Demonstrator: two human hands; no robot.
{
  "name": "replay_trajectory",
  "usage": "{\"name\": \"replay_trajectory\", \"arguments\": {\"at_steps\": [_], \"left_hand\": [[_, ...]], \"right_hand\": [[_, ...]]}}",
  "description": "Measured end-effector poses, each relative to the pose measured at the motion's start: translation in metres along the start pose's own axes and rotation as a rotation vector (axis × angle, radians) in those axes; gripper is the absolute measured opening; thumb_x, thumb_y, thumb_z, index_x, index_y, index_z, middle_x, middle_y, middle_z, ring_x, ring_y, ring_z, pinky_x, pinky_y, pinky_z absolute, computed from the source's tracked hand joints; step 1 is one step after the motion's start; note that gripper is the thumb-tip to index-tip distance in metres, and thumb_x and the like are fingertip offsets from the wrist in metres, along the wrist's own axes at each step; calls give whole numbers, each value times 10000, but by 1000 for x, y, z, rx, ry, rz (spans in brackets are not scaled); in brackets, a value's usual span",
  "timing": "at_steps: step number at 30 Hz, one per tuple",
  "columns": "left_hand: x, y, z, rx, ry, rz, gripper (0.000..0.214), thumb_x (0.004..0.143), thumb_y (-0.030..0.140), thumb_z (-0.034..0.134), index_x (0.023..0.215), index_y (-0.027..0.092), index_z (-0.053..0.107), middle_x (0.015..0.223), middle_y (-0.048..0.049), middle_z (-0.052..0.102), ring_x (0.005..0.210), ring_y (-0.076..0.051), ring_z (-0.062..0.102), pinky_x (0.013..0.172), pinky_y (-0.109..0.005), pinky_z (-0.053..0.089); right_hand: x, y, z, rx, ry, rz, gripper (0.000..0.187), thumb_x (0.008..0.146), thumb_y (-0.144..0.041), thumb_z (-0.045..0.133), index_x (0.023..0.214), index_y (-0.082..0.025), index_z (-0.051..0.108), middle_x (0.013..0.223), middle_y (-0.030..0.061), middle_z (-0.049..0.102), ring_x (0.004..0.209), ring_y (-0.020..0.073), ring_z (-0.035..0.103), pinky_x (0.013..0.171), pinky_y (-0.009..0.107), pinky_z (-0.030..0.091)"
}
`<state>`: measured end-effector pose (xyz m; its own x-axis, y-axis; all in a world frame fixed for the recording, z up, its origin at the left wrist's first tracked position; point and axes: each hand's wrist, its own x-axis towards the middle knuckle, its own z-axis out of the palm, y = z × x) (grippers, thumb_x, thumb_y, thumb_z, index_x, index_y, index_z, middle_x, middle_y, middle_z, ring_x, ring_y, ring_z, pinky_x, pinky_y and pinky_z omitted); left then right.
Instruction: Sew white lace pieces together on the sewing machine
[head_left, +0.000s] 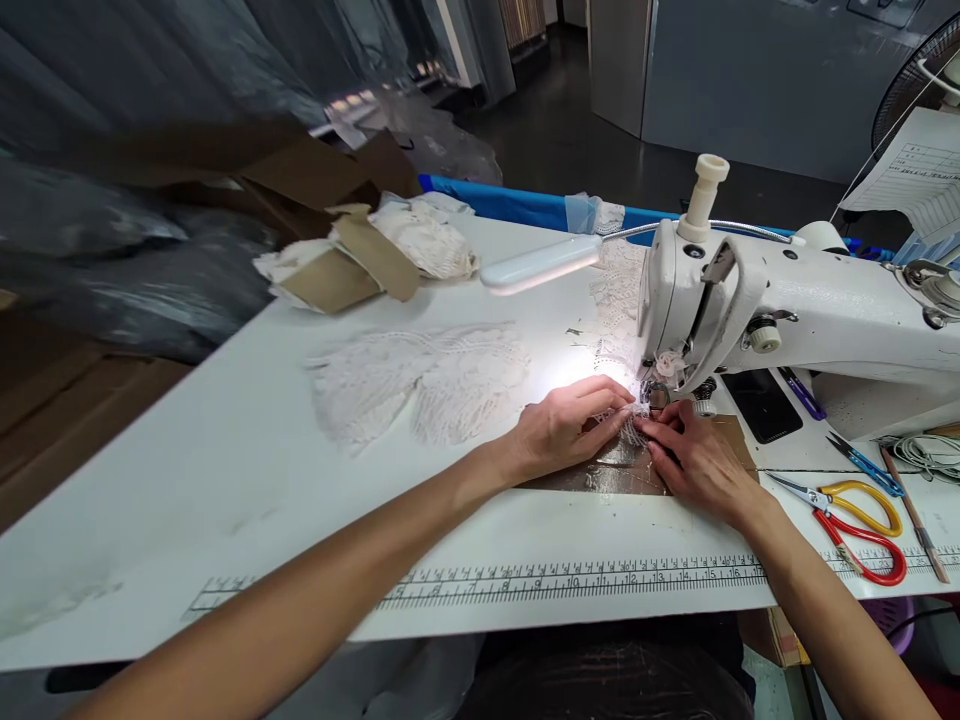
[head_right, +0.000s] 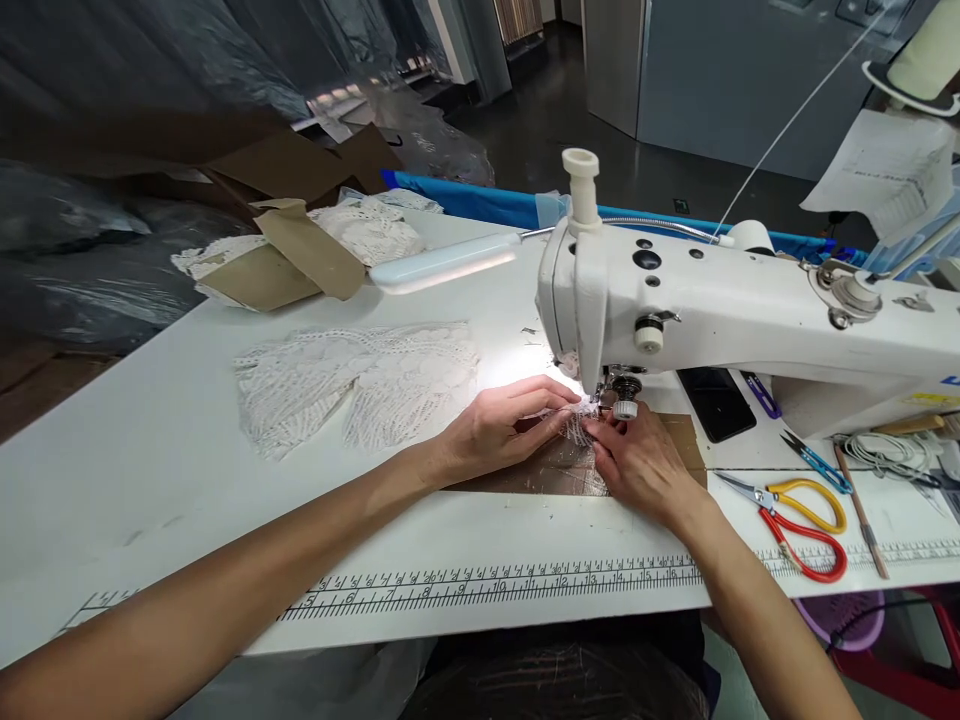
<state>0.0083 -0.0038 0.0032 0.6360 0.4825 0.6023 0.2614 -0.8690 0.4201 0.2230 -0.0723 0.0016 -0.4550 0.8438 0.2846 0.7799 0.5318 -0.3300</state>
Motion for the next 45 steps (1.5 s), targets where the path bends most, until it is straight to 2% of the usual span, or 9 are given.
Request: {"name": "replay_trajectory", "arguments": {"at_steps": [10,17,23,26,29,32,35,39,45], "left_hand": [[-4,-4,7,266,-194,208,280,1030,190,401,896,174,647,908,-36,745,770,-141,655,747,-314,546],[-3,-4,3,368,-223,309,314,1035,158,369,824,181,601,915,-36,712,716,-132,600,716,-305,498],[-3,0,2,384,-206,339,236,1021,121,404,887,176,590,948,-33,695,710,-127,568,719,-295,464],[-2,-1,2,386,-210,358,227,1019,113,411,881,178,578,922,-17,689,706,-123,549,723,-294,448],[-2,-2,2,395,-226,370,266,1027,100,376,865,180,572,904,-10,680,701,-111,540,810,-319,453],[-2,1,1,443,-239,388,312,1027,75,342,841,176,571,870,-13,663,707,-117,540,877,-354,446],[-3,7,0,519,-266,396,311,1013,68,363,824,167,589,828,-30,640,698,-139,520,821,-349,454],[-7,13,3,561,-303,364,293,984,118,433,743,153,597,798,-57,609,660,-155,480,690,-334,442],[-9,13,4,537,-330,291,288,981,180,419,797,144,638,864,-78,620,702,-171,497,687,-350,443]], "right_hand": [[-6,1,-4,87,-56,-45,307,872,-155,558,1108,-253,728,1028,88,592,993,226,556,892,401,540],[-5,-4,-8,145,-45,-32,291,825,-119,574,1008,-249,758,986,69,626,998,219,570,938,406,512],[15,2,-28,300,-167,201,258,862,-154,528,1023,-183,727,963,64,693,846,175,649,779,313,549],[20,8,-25,283,-119,262,271,868,-132,513,1033,-179,723,967,61,703,889,176,659,817,301,540],[15,12,-14,230,-41,217,285,880,-150,530,1065,-213,737,1059,72,673,884,166,652,819,298,539],[8,15,-6,189,-37,64,294,861,-143,563,1060,-245,755,1085,66,636,882,161,633,815,301,545],[5,16,-6,163,-46,-36,317,847,-116,570,1070,-243,757,1060,65,621,970,181,614,868,319,546],[6,16,-6,131,-44,-58,328,854,-123,566,1107,-234,743,1067,73,610,988,188,608,894,346,552],[6,13,-3,58,-58,-29,377,881,-122,529,1184,-255,709,1106,83,610,1017,206,599,862,346,568]]}}
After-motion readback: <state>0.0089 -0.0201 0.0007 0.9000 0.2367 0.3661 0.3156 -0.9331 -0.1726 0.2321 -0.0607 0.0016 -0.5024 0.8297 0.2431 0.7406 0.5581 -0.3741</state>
